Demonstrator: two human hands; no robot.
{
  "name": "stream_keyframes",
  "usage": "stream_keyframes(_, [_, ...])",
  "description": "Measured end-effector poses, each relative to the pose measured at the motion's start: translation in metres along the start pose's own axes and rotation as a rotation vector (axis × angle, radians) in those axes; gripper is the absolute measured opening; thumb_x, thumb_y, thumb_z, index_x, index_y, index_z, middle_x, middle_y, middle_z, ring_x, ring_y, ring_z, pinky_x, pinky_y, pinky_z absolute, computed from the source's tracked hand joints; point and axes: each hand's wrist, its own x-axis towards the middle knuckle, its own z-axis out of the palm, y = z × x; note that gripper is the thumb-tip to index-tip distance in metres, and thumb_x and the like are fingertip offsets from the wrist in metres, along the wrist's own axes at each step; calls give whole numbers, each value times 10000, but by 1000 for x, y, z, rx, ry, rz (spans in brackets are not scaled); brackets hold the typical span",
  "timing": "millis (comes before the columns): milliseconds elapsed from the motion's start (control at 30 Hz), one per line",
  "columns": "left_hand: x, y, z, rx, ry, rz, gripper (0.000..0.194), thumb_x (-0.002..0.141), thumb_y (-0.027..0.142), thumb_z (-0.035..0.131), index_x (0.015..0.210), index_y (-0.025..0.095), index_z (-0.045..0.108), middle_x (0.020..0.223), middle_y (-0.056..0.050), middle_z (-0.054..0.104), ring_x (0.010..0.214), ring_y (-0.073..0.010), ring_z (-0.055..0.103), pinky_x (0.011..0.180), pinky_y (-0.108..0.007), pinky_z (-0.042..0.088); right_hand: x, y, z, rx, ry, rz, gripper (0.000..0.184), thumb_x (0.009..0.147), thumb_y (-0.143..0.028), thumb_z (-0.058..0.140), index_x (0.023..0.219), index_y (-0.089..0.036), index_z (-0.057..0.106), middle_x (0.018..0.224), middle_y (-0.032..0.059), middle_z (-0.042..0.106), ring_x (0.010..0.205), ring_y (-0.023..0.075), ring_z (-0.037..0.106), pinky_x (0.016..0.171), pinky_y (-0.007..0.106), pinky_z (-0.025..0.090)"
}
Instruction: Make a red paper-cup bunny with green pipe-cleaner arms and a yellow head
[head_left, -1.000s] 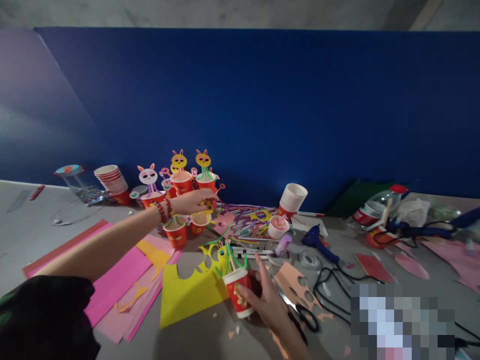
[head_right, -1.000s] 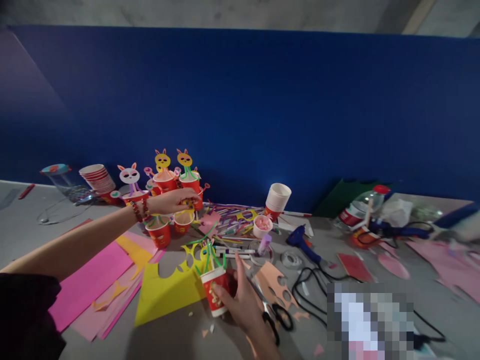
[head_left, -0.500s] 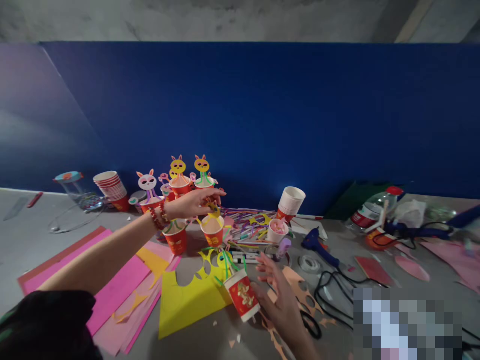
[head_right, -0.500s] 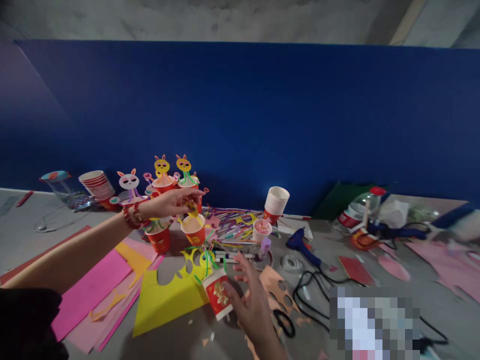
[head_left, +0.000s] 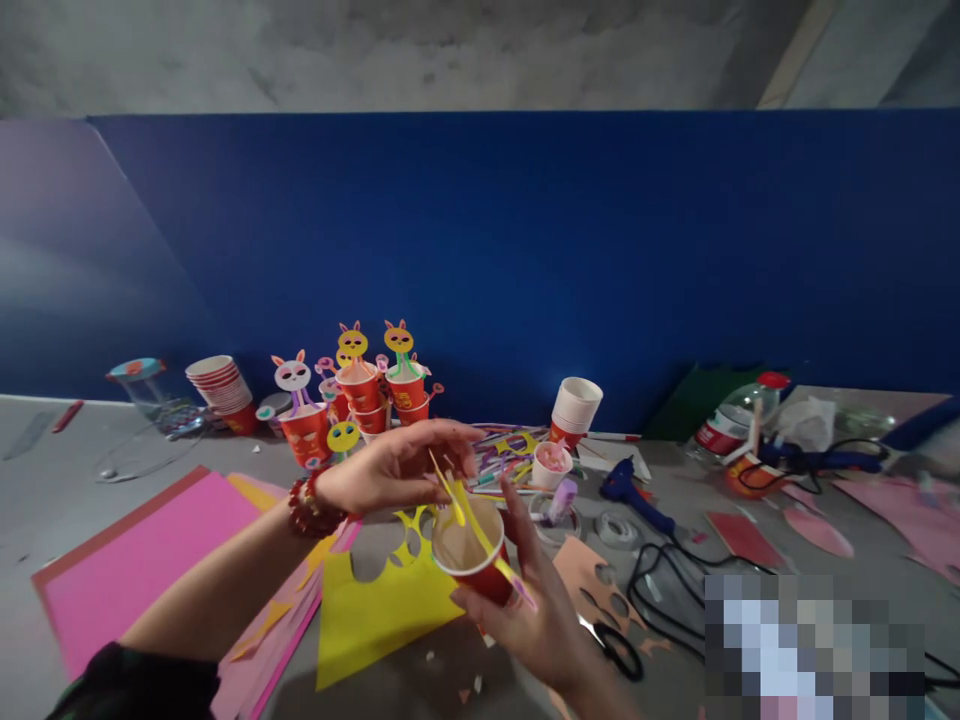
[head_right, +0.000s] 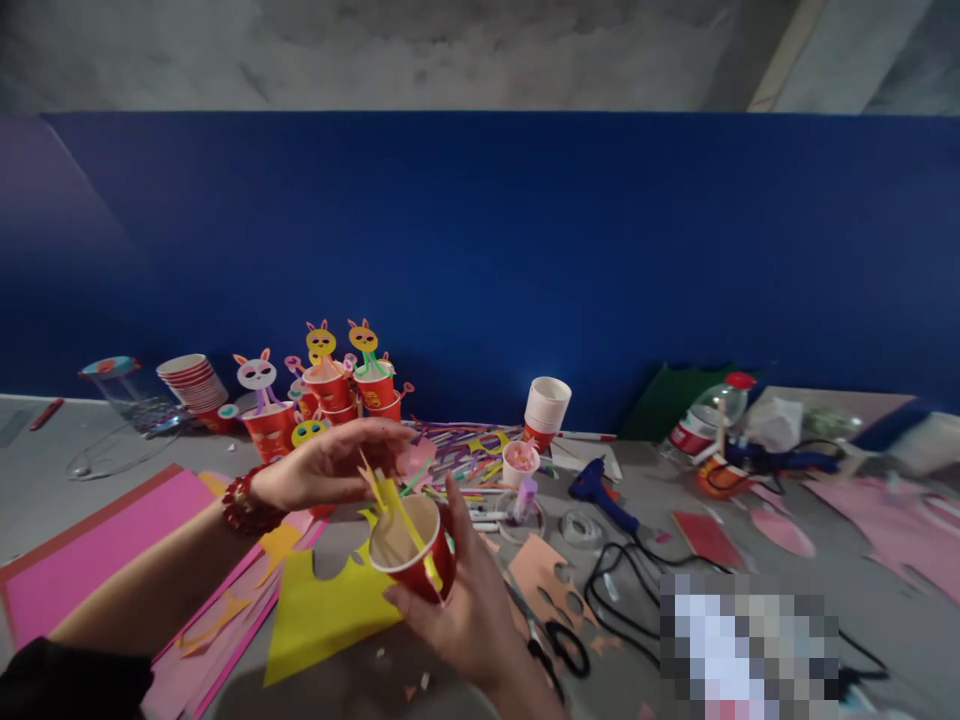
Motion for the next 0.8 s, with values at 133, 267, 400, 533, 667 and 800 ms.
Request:
stream_keyframes(133, [-16,-13,9,-83,78,70,611,861,320,808,1422,296,565,1240,-122,676,1122,-252,689,989,-416,580,-10,7,4,-167,113,-103,1069,782,-310,860,1635,-346,218,1487,118,597,1330,418,593,1124,581,475])
stream_keyframes(267, [-31,-23,17,82,126,46,542,873,267,798,1376,262,596,1196,-120,721,1108,-233,696,929,-357,582,-14,17,2,-265,139,-89,1079,774,-313,852,1635,-324,202,1498,144,581,1321,425,602,1069,572,529])
stream_keyframes(400, [-33,-24,20,253,144,58,395,901,293,765,1264,192,645,1133,-116,735,1063,-223,698,940,-359,557,-12,19,2,-303,113,-79,1086,784,-324,819,1634,-339,143,1488,141,594,1315,407,621,1041,545,560])
stream_keyframes(533, [-28,-25,17,224,171,78,303,908,389,748,1108,168,693,1104,-122,728,1069,-239,680,955,-384,535,-10,18,3,-259,121,-81,1071,792,-361,810,1627,-370,139,1449,114,637,1282,389,654,1035,515,574])
stream_keyframes(667, [-26,-28,17,202,158,76,290,911,423,735,1044,167,700,1026,-112,741,1011,-232,684,948,-396,530,-10,17,3,-216,118,-86,1043,805,-362,809,1628,-370,168,1439,110,647,1275,378,660,1044,496,568])
stream_keyframes(800, [-23,-26,17,225,135,69,242,898,372,760,1014,165,713,990,-96,732,975,-215,673,910,-361,531,-11,21,6,-97,113,-105,1007,828,-362,797,1633,-347,193,1451,109,636,1282,346,657,1074,459,548])
